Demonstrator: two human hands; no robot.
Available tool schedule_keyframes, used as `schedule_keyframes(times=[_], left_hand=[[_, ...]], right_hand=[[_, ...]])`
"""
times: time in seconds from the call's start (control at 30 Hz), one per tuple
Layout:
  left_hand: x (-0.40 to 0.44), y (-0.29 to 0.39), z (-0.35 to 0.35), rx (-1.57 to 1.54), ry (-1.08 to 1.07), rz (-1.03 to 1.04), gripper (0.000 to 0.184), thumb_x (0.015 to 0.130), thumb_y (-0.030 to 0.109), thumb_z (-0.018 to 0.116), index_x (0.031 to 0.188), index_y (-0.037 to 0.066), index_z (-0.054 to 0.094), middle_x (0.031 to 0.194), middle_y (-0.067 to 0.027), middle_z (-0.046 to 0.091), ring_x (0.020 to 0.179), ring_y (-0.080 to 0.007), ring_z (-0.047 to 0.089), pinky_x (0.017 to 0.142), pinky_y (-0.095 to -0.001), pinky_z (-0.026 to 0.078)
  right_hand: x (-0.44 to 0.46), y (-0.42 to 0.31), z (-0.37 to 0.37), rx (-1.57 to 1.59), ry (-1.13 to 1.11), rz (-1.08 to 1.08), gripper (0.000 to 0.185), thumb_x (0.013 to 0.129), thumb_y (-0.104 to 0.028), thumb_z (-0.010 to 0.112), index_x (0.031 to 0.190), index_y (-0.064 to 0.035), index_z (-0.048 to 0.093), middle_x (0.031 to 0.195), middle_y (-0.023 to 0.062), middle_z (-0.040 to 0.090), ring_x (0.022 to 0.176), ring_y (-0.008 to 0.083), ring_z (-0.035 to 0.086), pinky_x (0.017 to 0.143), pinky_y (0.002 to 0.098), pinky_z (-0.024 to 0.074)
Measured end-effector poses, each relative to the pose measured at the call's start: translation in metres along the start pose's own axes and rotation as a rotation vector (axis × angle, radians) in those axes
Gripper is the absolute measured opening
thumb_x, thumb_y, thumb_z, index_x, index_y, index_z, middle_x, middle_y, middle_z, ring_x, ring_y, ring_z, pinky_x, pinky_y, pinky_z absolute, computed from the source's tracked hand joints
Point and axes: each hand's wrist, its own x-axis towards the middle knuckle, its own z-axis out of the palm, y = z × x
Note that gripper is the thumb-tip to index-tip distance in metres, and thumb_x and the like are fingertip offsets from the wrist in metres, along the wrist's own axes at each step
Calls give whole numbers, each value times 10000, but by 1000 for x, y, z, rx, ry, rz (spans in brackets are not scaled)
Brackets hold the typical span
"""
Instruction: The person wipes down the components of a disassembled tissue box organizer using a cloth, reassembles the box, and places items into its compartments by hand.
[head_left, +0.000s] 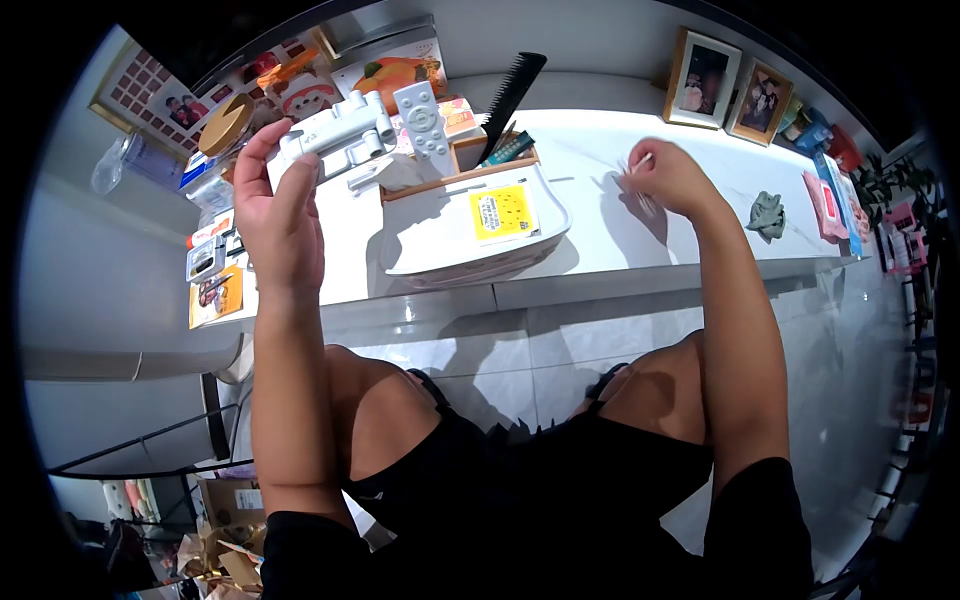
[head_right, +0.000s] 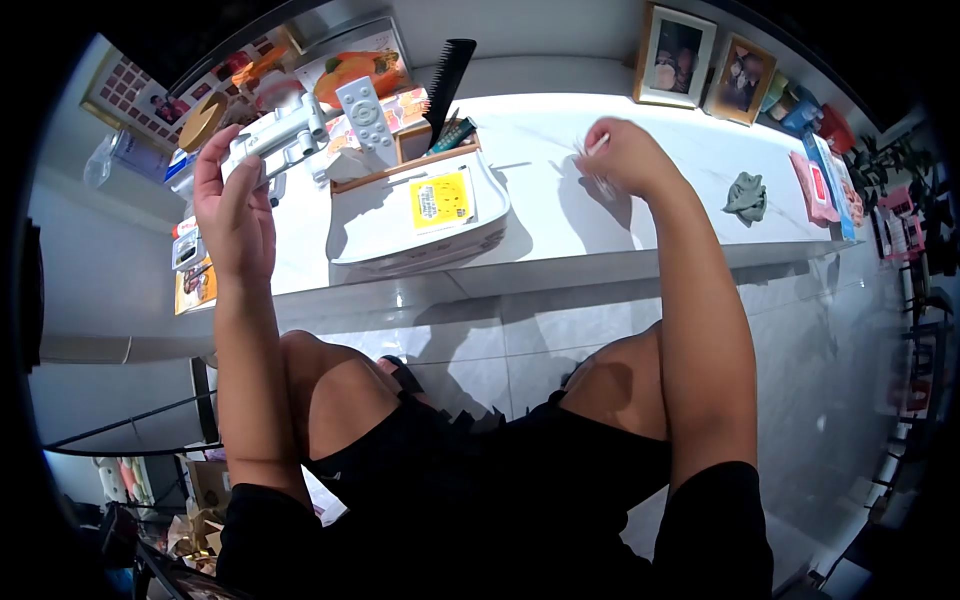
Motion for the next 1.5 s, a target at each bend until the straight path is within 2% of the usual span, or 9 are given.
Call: schedule_keyframes(times=[0.23, 0.57, 0.7, 0.9, 1.07, 1.2, 1.37, 1.43, 1.5], left_hand=[[-3, -2, 2, -19, 39, 34, 448, 935, -38, 693, 1361, -15, 556, 1240, -108, 637, 1077, -160, 652, 990, -308, 552], [-3, -3, 5, 13, 31, 50, 428, 951, -12, 682, 1367, 0, 578, 1314, -80, 565, 1031, -124, 626, 961, -287, 531], [-5, -3, 4, 29, 28, 55, 429, 954, -20, 681, 1370, -3, 576, 1319, -85, 562, 1054, -130, 626, 973, -291, 530], [-4, -6, 8, 51, 44, 80, 435, 961, -43, 663, 1384, -7, 565, 1346, -95, 543, 1067, -144, 624, 974, -290, 538], [-5, -10, 4, 52, 41, 182, 420, 976, -52, 651, 1383, -27, 550, 1328, -128, 572, 1106, -160, 642, 979, -283, 552], [-13, -6, -2, 56, -17, 308, 467, 976, -14, 640, 1427, -17, 517, 1379, -152, 586, 1220, -228, 641, 1083, -362, 533], [-54, 23, 38, -208, -133, 34, 769, 905, 95, 698, 1591, 44, 354, 1497, -186, 532, 1378, -308, 572, 1211, -489, 458], [-72, 32, 58, -285, -166, -207, 821, 896, 80, 691, 1633, 71, 327, 1538, -192, 507, 1415, -319, 555, 1168, -461, 514], [-84, 28, 73, -394, -181, -396, 831, 914, 55, 693, 1652, 76, 313, 1569, -186, 495, 1407, -295, 562, 1149, -431, 529]], right_hand=[[-38, -91, 26, 1114, 82, -281, 343, 979, -211, 801, 1202, -16, 627, 996, 97, 774, 877, 150, 753, 730, 251, 577], [-64, -161, 80, 403, 183, -585, 406, 939, -258, 779, 1268, -30, 709, 930, 147, 768, 820, 235, 744, 768, 355, 580], [-60, -174, 76, 457, -137, -371, 463, 963, -331, 751, 1339, -62, 714, 1024, 133, 765, 974, 270, 725, 889, 396, 553], [-70, -186, 108, -121, 346, -729, 390, 904, -394, 817, 1138, -88, 757, 998, 105, 724, 1074, 301, 645, 928, 465, 489], [-70, -185, 98, -86, 334, -711, 411, 876, -434, 835, 1101, -98, 757, 1079, 95, 719, 1128, 309, 638, 947, 470, 493], [-55, -135, 52, 350, 346, -478, 242, 956, -263, 711, 1008, -37, 781, 826, 146, 740, 740, 272, 704, 710, 389, 560], [14, 103, -39, -69, 833, 117, 438, 931, -340, 711, 1331, -165, 750, 1230, 173, 763, 1117, 336, 734, 1029, 437, 556], [-10, 142, -55, -370, 879, 624, 557, 881, -423, 743, 1377, -171, 721, 1288, 199, 737, 1242, 366, 682, 1101, 468, 517], [-18, 203, -48, -355, 804, 690, 548, 869, -422, 745, 1356, -170, 730, 1277, 190, 746, 1202, 374, 702, 1084, 478, 530]])
